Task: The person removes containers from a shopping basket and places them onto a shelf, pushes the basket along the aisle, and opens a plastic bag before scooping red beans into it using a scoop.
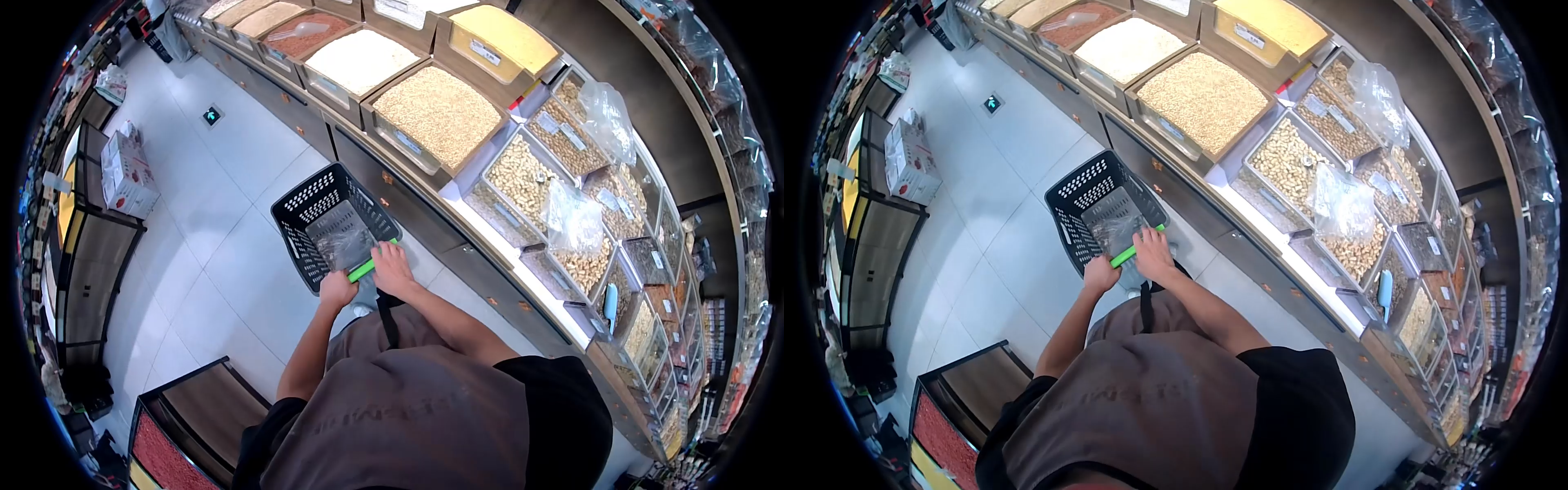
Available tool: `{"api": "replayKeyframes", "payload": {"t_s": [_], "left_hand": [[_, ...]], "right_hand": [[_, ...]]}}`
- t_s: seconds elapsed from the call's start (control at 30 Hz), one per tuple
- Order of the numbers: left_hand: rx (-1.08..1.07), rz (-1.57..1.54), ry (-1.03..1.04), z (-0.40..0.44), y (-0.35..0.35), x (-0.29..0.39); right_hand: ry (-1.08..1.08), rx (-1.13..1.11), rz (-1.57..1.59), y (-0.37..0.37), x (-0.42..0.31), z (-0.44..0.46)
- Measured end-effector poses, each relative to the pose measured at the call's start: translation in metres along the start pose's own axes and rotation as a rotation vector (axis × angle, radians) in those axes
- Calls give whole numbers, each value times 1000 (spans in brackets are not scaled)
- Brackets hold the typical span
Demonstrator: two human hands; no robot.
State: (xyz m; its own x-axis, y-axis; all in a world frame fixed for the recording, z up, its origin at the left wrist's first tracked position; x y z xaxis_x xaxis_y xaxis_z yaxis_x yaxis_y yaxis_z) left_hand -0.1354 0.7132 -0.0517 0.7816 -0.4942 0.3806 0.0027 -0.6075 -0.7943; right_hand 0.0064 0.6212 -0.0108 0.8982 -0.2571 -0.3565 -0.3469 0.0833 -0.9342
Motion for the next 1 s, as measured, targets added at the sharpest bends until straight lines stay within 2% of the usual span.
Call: {"api": "replayKeyframes", "payload": {"t_s": [0.13, 0.2, 0.27, 0.33, 0.4, 0.43, 0.47, 0.53, 0.57, 0.6, 0.63, 0.67, 0.73, 0.8, 0.87, 0.9, 0.97, 1.0], "left_hand": [[-4, 40, 27, 20, -19, -16], [30, 55, -59, 32, -37, -25], [43, 78, -69, 42, -54, -33], [72, 137, -122, 61, -64, -52], [93, 124, -141, 73, -82, -62], [101, 125, -143, 82, -88, -69], [95, 148, -145, 96, -87, -81], [111, 115, -237, 107, -106, -78], [111, 126, -211, 115, -108, -76], [115, 126, -249, 125, -107, -80], [119, 126, -289, 132, -107, -83], [117, 134, -271, 139, -106, -84], [188, 105, -318, 154, -106, -84], [207, 67, -296, 161, -109, -82], [278, -34, -257, 164, -115, -82], [250, -32, -250, 166, -117, -83], [232, -38, -235, 174, -119, -80], [218, -43, -224, 175, -122, -79]], "right_hand": [[18, -94, 38, -1, 2, 28], [-22, -90, 191, -11, 11, 40], [74, -13, 303, -41, 31, 43], [158, 224, 422, -85, 68, 36], [340, 433, 471, -122, 118, 16], [466, 533, 401, -130, 156, 1], [495, 727, 312, -153, 178, -13], [807, 884, 301, -190, 232, -50], [775, 971, -253, -203, 256, -69], [904, 1009, -209, -217, 271, -85], [1030, 1044, -161, -228, 281, -99], [1046, 1055, -167, -232, 290, -110], [1347, 668, -7, -221, 323, -131], [1325, 668, -4, -213, 343, -145], [1144, 794, -181, -214, 354, -150], [1151, 787, -177, -217, 355, -151], [976, 1207, -71, -249, 346, -155], [986, 1308, 213, -263, 343, -155]]}}
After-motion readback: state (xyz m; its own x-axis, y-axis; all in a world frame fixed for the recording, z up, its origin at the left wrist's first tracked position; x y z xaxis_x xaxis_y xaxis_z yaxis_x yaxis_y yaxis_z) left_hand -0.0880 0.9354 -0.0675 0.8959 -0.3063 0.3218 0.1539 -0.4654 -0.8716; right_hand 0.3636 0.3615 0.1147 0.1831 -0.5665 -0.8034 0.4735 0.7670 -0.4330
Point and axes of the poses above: each hand's wrist, its own z-axis towards the middle knuckle, its own y-axis out of the palm, x = y × z, the point moved 4 cm from there along z, towards the middle knuckle, and after that the axes turned 2 degrees about -x, right-handed, at the moved point
